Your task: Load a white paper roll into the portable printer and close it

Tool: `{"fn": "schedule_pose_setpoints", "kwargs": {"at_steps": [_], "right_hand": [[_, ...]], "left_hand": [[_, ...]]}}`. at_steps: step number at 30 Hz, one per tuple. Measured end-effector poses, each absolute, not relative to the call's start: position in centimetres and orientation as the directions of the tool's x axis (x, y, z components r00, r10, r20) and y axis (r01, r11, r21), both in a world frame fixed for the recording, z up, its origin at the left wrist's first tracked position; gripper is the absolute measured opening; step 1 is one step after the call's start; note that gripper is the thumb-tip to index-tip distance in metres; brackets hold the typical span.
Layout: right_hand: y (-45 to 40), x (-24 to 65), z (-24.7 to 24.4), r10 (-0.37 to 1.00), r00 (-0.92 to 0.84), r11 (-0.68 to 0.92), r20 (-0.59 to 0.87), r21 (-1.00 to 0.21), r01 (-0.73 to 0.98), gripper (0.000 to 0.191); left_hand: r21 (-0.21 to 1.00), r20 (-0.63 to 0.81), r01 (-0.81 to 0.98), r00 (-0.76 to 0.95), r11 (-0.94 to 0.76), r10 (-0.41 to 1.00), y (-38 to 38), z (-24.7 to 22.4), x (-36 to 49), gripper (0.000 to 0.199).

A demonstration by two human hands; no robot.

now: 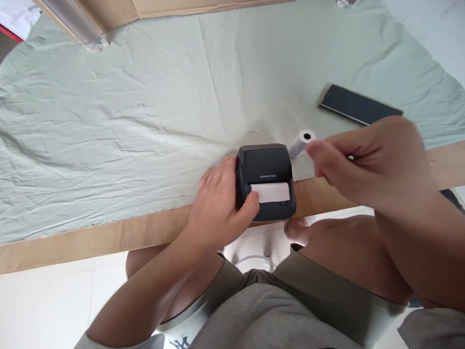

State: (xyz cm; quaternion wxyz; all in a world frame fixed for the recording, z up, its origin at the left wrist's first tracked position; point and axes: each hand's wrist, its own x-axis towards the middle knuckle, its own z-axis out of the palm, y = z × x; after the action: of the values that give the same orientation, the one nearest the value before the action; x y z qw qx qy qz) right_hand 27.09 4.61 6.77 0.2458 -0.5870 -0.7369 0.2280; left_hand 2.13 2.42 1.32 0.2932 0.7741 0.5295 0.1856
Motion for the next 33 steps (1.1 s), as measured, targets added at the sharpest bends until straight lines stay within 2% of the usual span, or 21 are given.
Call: {"fn": "schedule_pose_setpoints", "kwargs": {"at_steps": [2, 4, 6, 9, 14, 19, 22, 24, 26, 29, 33], "right_hand": [[4.8, 26.5, 7.2, 0.963, -0.214, 0.080, -0.161, -0.589, 0.804, 0.071], [5.3, 25.8, 7.2, 0.926, -0.144, -0.061, -0.350, -0.512, 0.857, 0.076], [5.9, 25.4, 6.9, 0.893, -0.065, -0.165, -0.445, -0.459, 0.873, 0.079], [6.3, 25.4, 6.3, 0.859, -0.062, -0.220, -0.508, -0.476, 0.852, 0.079], [6.7, 26.3, 5.9, 0.853, -0.200, -0.131, -0.481, -0.570, 0.811, 0.076], [7.1, 26.3, 6.0, 0.827, -0.217, -0.093, -0.519, -0.507, 0.857, 0.076], [6.7, 26.3, 5.5, 0.842, -0.197, -0.103, -0.501, -0.509, 0.855, 0.079], [6.2, 26.5, 5.1, 0.859, -0.212, -0.081, -0.465, -0.533, 0.842, 0.081], [5.7, 26.6, 4.7, 0.875, -0.238, -0.046, -0.422, -0.561, 0.826, 0.080], [5.3, 26.9, 4.3, 0.897, -0.225, -0.030, -0.380, -0.561, 0.827, 0.066], [5.2, 27.1, 4.0, 0.921, -0.208, 0.011, -0.331, -0.510, 0.860, 0.032]], "left_hand": [[0.652, -0.008, 0.705, 0.375, -0.279, 0.927, 2.4, 1.1, 2.0, 0.074], [0.665, 0.025, 0.684, 0.379, -0.298, 0.925, 2.4, 0.8, 1.7, 0.070], [0.695, 0.075, 0.643, 0.380, -0.321, 0.922, 2.2, 0.5, 1.6, 0.067], [0.712, 0.122, 0.602, 0.401, -0.362, 0.908, 2.0, 0.5, 1.4, 0.059], [0.675, 0.094, 0.636, 0.428, -0.374, 0.899, 1.9, 1.4, 1.5, 0.052], [0.668, 0.077, 0.658, 0.403, -0.347, 0.912, 1.9, 1.6, 1.8, 0.054], [0.663, 0.065, 0.666, 0.403, -0.341, 0.913, 1.7, 1.5, 1.8, 0.054], [0.661, 0.061, 0.668, 0.408, -0.343, 0.911, 1.6, 1.5, 1.6, 0.058], [0.667, 0.055, 0.661, 0.416, -0.344, 0.908, 1.3, 1.5, 1.3, 0.072], [0.647, 0.017, 0.685, 0.425, -0.334, 0.905, 0.9, 1.5, 0.9, 0.090], [0.516, 0.028, 0.750, 0.468, -0.414, 0.883, 0.4, 0.7, 0.5, 0.101]]}}
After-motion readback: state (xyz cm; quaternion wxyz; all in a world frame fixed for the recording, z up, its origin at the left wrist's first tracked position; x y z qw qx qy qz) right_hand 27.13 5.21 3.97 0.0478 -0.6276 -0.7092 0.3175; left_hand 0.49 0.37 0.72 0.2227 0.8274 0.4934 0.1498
